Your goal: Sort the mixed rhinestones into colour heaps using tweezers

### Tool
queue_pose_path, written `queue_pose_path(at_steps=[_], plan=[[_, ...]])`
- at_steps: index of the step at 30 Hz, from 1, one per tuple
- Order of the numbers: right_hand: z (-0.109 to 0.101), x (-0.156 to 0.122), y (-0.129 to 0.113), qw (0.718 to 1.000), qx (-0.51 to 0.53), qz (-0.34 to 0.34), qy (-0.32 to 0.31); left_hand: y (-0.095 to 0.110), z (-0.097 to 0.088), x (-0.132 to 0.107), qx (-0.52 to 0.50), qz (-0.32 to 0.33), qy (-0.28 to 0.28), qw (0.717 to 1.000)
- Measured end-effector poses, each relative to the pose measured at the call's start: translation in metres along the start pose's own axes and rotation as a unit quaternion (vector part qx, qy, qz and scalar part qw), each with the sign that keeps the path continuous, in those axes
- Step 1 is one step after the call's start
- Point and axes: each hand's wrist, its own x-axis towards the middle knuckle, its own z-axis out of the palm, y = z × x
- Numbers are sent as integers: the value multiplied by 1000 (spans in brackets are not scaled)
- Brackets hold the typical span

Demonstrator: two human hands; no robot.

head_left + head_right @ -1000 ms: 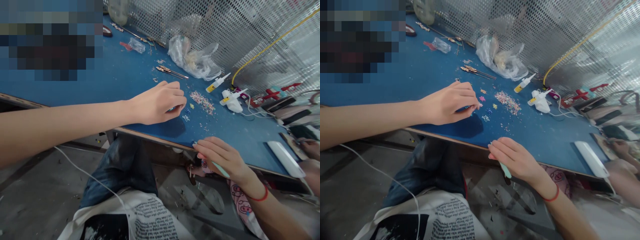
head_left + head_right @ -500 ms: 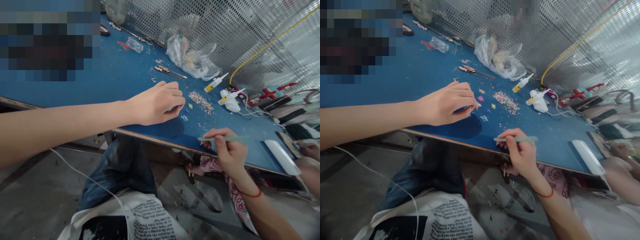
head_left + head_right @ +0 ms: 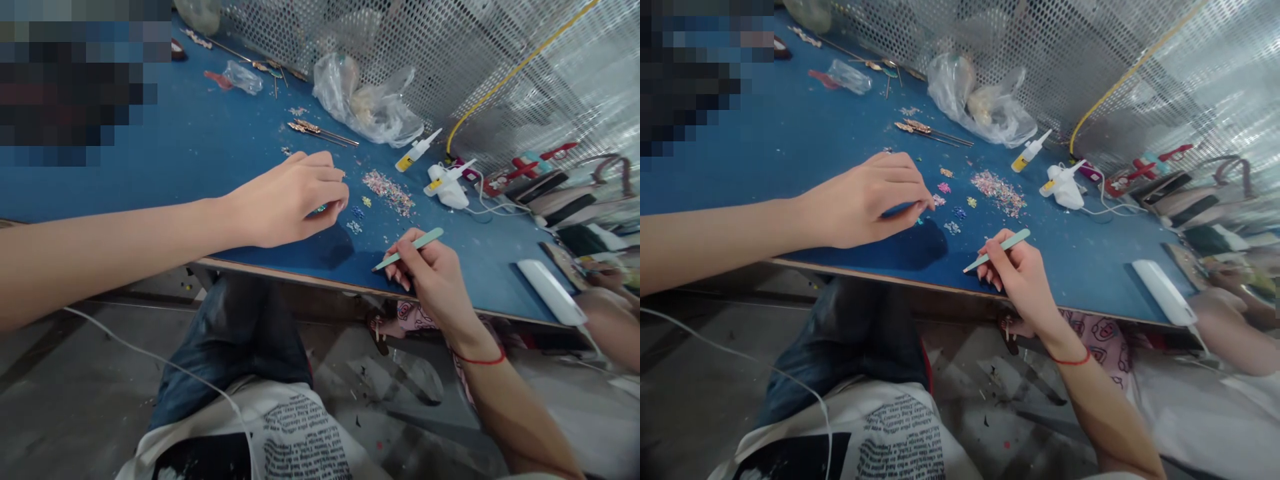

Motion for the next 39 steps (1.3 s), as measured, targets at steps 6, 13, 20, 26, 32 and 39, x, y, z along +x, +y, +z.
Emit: queue_pose_path(at_steps=[6, 13, 20, 26, 32, 39], plan=[[-1, -1, 0, 1000, -23, -11, -7, 1, 0, 0, -1, -2, -7, 1000], [1, 1, -3, 999, -27, -15, -19, 1, 0, 1, -7, -2, 4, 1000], [2, 3, -4, 1000, -13, 1, -22, 1, 0, 1, -7, -6, 4, 1000], [1, 4, -4, 999, -13, 4, -39, 1, 0, 1, -22, -14, -1, 1000], [-1, 4, 1, 998, 63, 6, -5, 2, 0, 1, -8, -10, -8, 1000], [-2, 2, 6, 999, 27, -21, -14, 2, -1, 2, 3, -11, -24, 1000]])
